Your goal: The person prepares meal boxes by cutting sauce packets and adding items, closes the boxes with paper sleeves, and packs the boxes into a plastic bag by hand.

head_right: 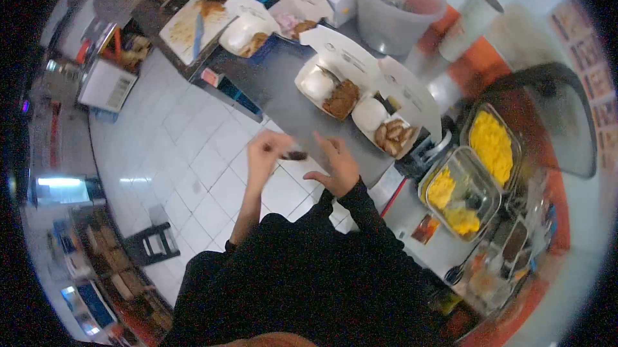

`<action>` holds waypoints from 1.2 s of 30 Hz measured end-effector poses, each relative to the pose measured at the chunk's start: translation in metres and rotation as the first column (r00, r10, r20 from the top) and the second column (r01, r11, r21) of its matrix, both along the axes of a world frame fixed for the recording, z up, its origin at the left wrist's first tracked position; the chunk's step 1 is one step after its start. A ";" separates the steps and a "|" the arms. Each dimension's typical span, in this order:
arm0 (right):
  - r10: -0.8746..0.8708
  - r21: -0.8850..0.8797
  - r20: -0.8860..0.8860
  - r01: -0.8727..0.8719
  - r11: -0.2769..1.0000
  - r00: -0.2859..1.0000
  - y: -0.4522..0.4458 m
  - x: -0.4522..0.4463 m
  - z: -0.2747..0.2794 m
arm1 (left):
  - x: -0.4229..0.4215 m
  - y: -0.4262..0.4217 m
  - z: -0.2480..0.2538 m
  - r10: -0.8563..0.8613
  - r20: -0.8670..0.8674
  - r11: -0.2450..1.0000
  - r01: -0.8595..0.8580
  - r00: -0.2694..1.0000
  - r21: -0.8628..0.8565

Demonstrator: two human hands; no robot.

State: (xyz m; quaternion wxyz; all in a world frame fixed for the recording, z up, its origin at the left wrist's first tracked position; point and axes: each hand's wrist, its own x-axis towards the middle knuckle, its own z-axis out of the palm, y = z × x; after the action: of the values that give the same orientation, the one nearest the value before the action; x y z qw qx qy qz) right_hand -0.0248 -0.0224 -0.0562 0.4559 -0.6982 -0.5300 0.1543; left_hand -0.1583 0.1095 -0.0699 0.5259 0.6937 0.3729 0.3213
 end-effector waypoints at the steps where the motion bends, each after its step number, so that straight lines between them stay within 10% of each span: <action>1: -0.017 0.005 0.027 0.017 1.000 0.999 0.002 0.000 0.001 | 0.003 0.022 -0.004 0.101 -0.035 0.994 -0.099 0.994 0.045; 6: -0.187 -0.161 -0.243 0.150 0.975 0.952 -0.058 -0.004 -0.027 | 0.038 0.156 -0.016 0.197 0.257 0.933 -0.261 0.946 0.246; 9: -0.350 -0.286 -0.203 0.287 0.914 0.914 -0.122 -0.010 -0.042 | 0.077 0.211 -0.016 0.404 0.170 0.570 -0.393 0.899 0.722; 12: -0.482 -0.424 -0.257 0.350 0.835 0.838 -0.206 -0.034 -0.069 | 0.102 0.244 -0.042 0.412 0.096 0.879 -0.423 0.906 0.221; 21: -0.491 -0.504 -0.848 -0.016 0.864 0.199 -0.375 -0.115 -0.115 | 0.071 0.123 -0.088 0.251 0.141 0.933 -0.278 0.958 0.229; 24: -0.385 -0.481 -0.846 -0.214 0.850 0.369 -0.390 -0.088 -0.133 | 0.058 0.040 -0.100 0.095 0.029 0.968 -0.099 0.995 0.231; 27: -0.380 -0.460 -0.881 -0.316 0.830 0.283 -0.392 -0.059 -0.122 | 0.063 -0.068 -0.116 -0.347 -0.142 0.928 0.318 0.927 -0.193; 28: -0.382 -0.480 -0.870 -0.362 0.799 0.311 -0.397 -0.052 -0.125 | 0.064 -0.090 -0.157 -0.508 -0.186 0.848 0.526 0.841 0.064; 29: -0.348 -0.486 -0.860 -0.391 0.782 0.373 -0.401 -0.045 -0.125 | 0.069 -0.128 -0.156 -0.614 -0.050 0.789 0.612 0.788 -0.045; 36: -0.322 -0.518 -0.793 -0.293 0.804 0.517 -0.433 -0.028 -0.115 | 0.069 -0.183 -0.140 -0.509 -0.442 0.859 0.472 0.739 -0.199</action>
State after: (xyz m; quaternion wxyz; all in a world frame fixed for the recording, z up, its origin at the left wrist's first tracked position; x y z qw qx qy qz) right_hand -0.0531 -0.4555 -0.1717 0.4137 -0.6391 -0.1522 0.6303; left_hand -0.0889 -0.0736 -0.2104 0.5078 0.8047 0.3066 -0.0244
